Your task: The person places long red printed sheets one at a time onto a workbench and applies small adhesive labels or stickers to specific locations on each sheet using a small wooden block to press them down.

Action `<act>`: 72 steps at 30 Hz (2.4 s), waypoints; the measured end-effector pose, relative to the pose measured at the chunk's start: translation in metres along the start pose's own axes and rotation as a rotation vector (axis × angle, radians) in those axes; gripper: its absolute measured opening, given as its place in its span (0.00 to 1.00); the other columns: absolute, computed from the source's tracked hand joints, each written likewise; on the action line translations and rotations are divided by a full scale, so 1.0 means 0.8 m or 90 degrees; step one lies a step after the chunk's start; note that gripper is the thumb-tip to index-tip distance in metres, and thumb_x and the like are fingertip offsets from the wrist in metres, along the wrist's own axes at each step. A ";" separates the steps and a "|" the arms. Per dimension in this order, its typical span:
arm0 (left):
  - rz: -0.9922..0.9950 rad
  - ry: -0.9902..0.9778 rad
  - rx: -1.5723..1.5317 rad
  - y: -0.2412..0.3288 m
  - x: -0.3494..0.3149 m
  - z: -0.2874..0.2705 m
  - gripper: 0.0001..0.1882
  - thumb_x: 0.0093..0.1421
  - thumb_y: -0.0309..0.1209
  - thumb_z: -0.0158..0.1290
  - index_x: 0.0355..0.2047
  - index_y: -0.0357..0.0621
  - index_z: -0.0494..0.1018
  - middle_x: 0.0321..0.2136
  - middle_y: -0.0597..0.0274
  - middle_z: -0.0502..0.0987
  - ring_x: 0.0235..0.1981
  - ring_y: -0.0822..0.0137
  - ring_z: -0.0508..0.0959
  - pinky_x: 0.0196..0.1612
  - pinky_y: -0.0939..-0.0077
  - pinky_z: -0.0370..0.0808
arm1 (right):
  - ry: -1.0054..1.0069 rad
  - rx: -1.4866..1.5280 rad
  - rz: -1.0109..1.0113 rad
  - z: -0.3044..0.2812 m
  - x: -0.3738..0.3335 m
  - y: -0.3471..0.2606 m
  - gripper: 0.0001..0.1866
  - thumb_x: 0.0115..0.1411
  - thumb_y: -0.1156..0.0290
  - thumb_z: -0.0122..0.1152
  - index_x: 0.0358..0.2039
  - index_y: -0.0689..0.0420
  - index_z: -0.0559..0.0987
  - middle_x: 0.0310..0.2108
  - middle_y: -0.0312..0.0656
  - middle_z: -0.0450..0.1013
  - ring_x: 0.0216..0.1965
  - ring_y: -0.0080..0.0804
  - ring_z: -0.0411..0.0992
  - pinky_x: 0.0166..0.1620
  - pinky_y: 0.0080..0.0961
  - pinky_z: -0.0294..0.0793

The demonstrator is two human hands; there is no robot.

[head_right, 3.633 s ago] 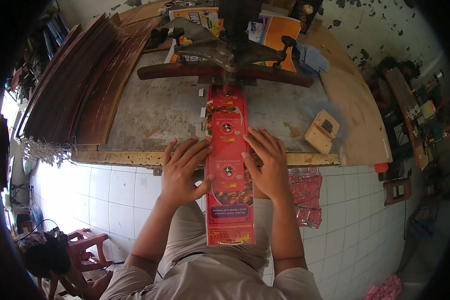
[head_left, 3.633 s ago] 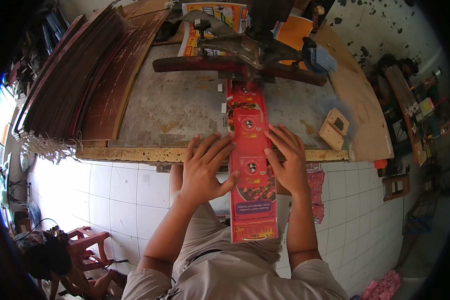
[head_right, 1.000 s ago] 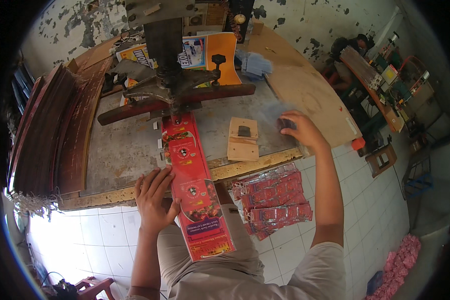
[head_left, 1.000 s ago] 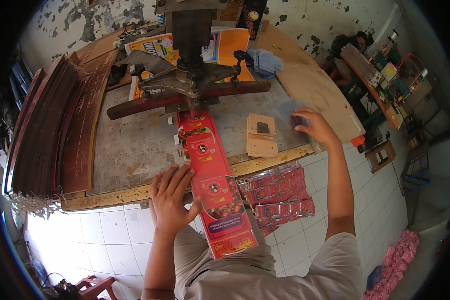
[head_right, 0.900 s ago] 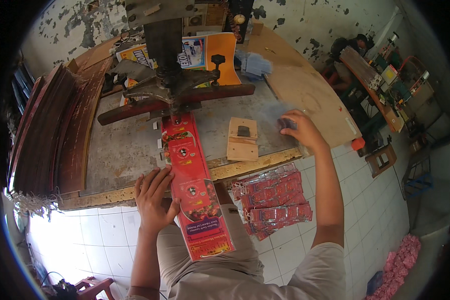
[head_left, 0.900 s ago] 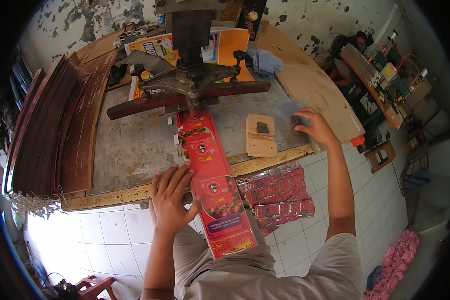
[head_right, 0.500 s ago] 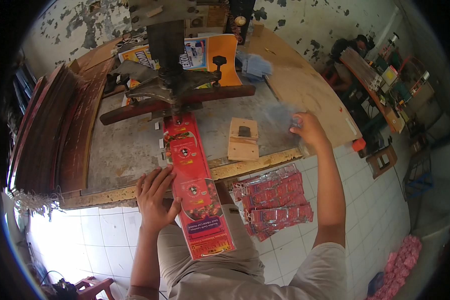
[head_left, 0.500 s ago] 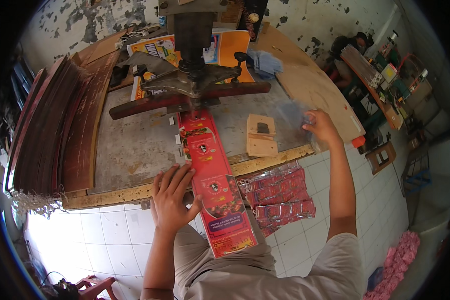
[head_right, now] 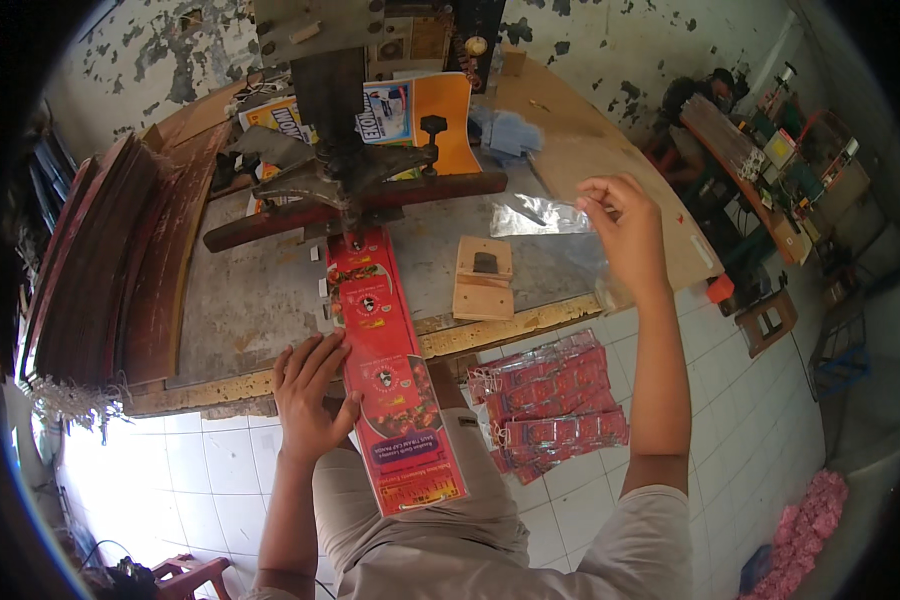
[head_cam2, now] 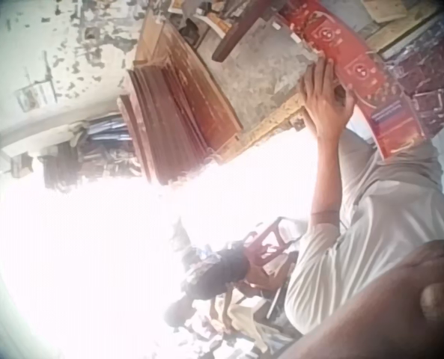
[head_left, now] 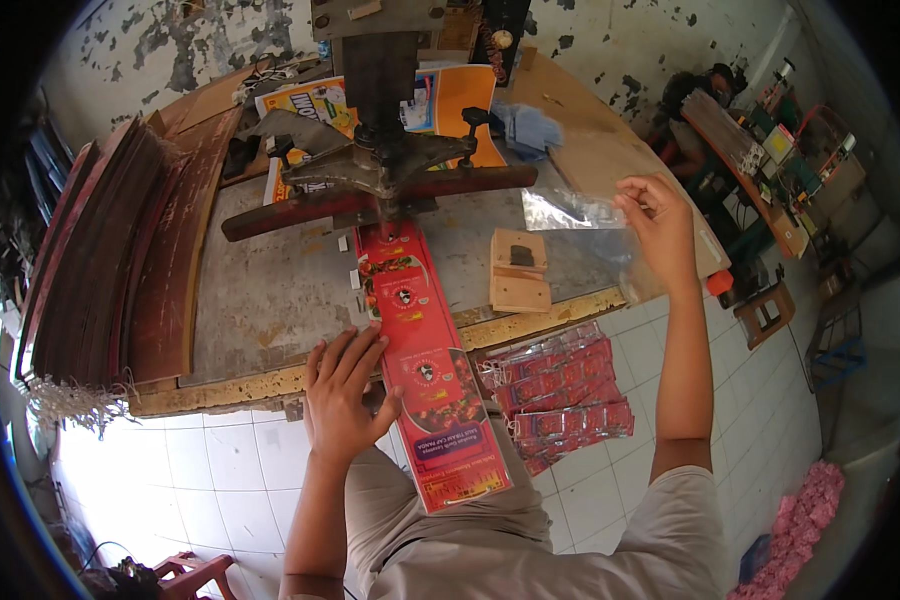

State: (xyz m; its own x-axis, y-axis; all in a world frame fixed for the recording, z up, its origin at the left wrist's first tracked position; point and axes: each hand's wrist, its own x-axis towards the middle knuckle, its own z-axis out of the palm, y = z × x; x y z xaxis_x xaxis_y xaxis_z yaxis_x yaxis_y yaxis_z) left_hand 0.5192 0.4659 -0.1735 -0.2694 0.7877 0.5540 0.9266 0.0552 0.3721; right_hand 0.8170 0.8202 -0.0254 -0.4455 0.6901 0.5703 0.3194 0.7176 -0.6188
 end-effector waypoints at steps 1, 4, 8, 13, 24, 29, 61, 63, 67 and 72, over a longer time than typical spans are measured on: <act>0.000 0.001 -0.001 0.001 0.000 0.000 0.32 0.58 0.44 0.64 0.63 0.46 0.82 0.67 0.60 0.82 0.70 0.50 0.77 0.77 0.42 0.61 | -0.003 0.070 0.043 0.003 0.001 -0.002 0.09 0.72 0.78 0.70 0.51 0.64 0.85 0.43 0.39 0.79 0.40 0.29 0.86 0.41 0.26 0.83; -0.003 0.008 -0.006 0.000 -0.001 0.002 0.32 0.58 0.44 0.64 0.63 0.47 0.83 0.68 0.60 0.82 0.70 0.50 0.77 0.77 0.43 0.61 | -0.015 0.226 0.134 0.037 0.000 0.005 0.11 0.72 0.78 0.71 0.52 0.65 0.84 0.42 0.38 0.80 0.41 0.28 0.87 0.39 0.24 0.84; -0.001 0.007 -0.006 -0.001 -0.001 0.002 0.32 0.59 0.44 0.64 0.63 0.48 0.83 0.68 0.62 0.82 0.71 0.50 0.77 0.77 0.42 0.61 | -0.014 0.249 0.162 0.101 -0.009 0.060 0.11 0.71 0.79 0.71 0.52 0.65 0.83 0.40 0.40 0.80 0.40 0.30 0.87 0.39 0.24 0.85; 0.002 0.007 -0.005 -0.001 -0.001 0.002 0.31 0.59 0.44 0.65 0.62 0.48 0.83 0.68 0.62 0.82 0.71 0.51 0.77 0.77 0.42 0.62 | -0.015 0.250 0.203 0.130 -0.020 0.101 0.12 0.71 0.78 0.73 0.52 0.66 0.84 0.41 0.40 0.81 0.40 0.31 0.87 0.37 0.24 0.83; 0.003 0.014 0.000 -0.002 -0.002 0.005 0.31 0.59 0.45 0.63 0.61 0.47 0.83 0.67 0.61 0.82 0.70 0.51 0.77 0.77 0.43 0.62 | -0.113 0.272 0.222 0.119 -0.048 0.110 0.12 0.72 0.79 0.71 0.54 0.64 0.84 0.42 0.38 0.80 0.40 0.26 0.86 0.36 0.22 0.80; 0.005 0.011 0.000 -0.003 -0.001 0.005 0.31 0.59 0.45 0.63 0.62 0.47 0.83 0.67 0.61 0.82 0.70 0.51 0.77 0.77 0.43 0.62 | -0.161 0.302 0.215 0.115 -0.051 0.107 0.14 0.72 0.77 0.72 0.56 0.62 0.83 0.42 0.36 0.79 0.40 0.24 0.83 0.37 0.22 0.80; 0.006 -0.005 -0.010 -0.003 -0.001 0.006 0.31 0.59 0.45 0.64 0.62 0.49 0.80 0.69 0.63 0.80 0.72 0.51 0.74 0.81 0.36 0.52 | -0.356 0.132 -0.253 0.135 -0.153 -0.129 0.23 0.62 0.69 0.80 0.58 0.53 0.86 0.63 0.40 0.81 0.63 0.47 0.78 0.64 0.43 0.80; 0.004 -0.006 -0.005 -0.005 -0.003 0.006 0.30 0.60 0.46 0.63 0.62 0.48 0.80 0.69 0.62 0.80 0.72 0.51 0.74 0.80 0.36 0.52 | -0.361 0.144 -0.280 0.162 -0.141 -0.125 0.22 0.63 0.69 0.79 0.58 0.54 0.86 0.62 0.40 0.81 0.63 0.48 0.77 0.65 0.43 0.80; -0.003 -0.018 -0.012 -0.006 -0.005 0.002 0.32 0.62 0.47 0.63 0.64 0.48 0.79 0.69 0.61 0.79 0.73 0.50 0.73 0.81 0.33 0.51 | -0.340 0.101 -0.273 0.213 -0.111 -0.118 0.21 0.65 0.67 0.78 0.57 0.56 0.86 0.61 0.42 0.81 0.62 0.49 0.77 0.65 0.43 0.79; -0.002 -0.022 -0.019 -0.005 -0.005 0.004 0.34 0.62 0.48 0.63 0.66 0.48 0.79 0.70 0.61 0.79 0.74 0.50 0.73 0.81 0.32 0.52 | -0.289 0.072 -0.274 0.270 -0.073 -0.089 0.21 0.64 0.69 0.78 0.56 0.60 0.85 0.60 0.44 0.81 0.61 0.50 0.78 0.64 0.44 0.79</act>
State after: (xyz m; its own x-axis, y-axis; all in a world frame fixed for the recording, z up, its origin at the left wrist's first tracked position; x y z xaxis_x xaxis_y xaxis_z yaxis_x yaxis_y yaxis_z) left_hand 0.5176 0.4646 -0.1792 -0.2624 0.8082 0.5273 0.9175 0.0397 0.3957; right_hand 0.6397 0.7085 -0.1308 -0.8325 0.2155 0.5104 -0.0463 0.8909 -0.4518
